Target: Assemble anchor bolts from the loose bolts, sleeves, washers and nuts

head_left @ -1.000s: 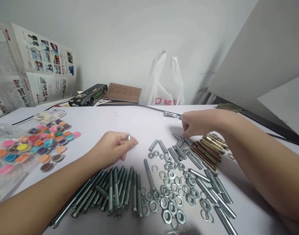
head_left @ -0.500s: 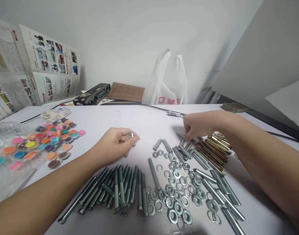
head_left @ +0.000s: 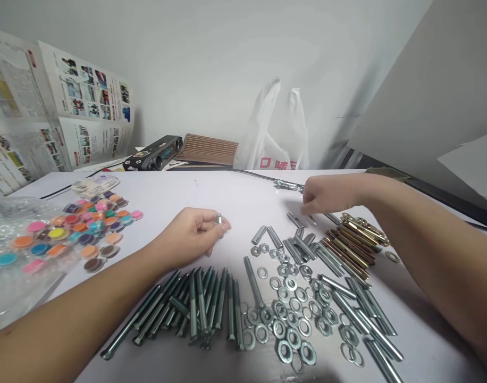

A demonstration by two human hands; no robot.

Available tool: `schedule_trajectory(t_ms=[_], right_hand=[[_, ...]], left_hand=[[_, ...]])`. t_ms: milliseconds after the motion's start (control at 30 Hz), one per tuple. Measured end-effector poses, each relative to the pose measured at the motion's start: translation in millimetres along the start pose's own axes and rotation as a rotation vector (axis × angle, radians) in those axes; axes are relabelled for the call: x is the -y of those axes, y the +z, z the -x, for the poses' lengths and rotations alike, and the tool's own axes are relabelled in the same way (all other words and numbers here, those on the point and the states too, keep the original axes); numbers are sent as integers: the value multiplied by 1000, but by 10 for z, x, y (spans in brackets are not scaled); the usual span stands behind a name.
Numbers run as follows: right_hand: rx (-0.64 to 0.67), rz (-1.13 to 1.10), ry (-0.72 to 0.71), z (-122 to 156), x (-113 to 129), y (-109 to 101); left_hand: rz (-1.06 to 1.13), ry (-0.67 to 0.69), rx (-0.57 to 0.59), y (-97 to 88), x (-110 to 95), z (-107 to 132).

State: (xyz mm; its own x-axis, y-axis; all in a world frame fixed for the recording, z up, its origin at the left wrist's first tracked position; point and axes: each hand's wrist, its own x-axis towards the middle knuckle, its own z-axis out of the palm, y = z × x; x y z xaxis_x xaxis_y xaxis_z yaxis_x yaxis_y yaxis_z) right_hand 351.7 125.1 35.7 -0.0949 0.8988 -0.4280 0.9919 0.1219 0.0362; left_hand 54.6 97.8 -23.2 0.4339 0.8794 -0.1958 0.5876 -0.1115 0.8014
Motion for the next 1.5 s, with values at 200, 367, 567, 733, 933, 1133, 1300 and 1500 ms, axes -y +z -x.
schedule_trajectory(t_ms=[200,367,567,733,933,1133,1300,1500], right_hand=[[-177,-734,-363,120,528,64],[-93,-1116,-518,-22,880,370],[-211,-1199,-487,-88,975,482],[-270,-1090,-504,26,1041,414],[-384,-983,-569,107,1087,391],[-571,-601,-768,225,1088,385],[-589,-563,-749,235,1064,374],[-394,-472,-717,156,1030,438]], left_hand=[[28,19,20,4,37,5],[36,163,104,18,118,-9],[54,214,178,21,165,-33],[72,216,144,30,153,-25],[89,207,154,27,136,-20],[48,199,159,19,154,-29],[64,180,172,-7,164,-11],[286,241,99,-43,148,23]])
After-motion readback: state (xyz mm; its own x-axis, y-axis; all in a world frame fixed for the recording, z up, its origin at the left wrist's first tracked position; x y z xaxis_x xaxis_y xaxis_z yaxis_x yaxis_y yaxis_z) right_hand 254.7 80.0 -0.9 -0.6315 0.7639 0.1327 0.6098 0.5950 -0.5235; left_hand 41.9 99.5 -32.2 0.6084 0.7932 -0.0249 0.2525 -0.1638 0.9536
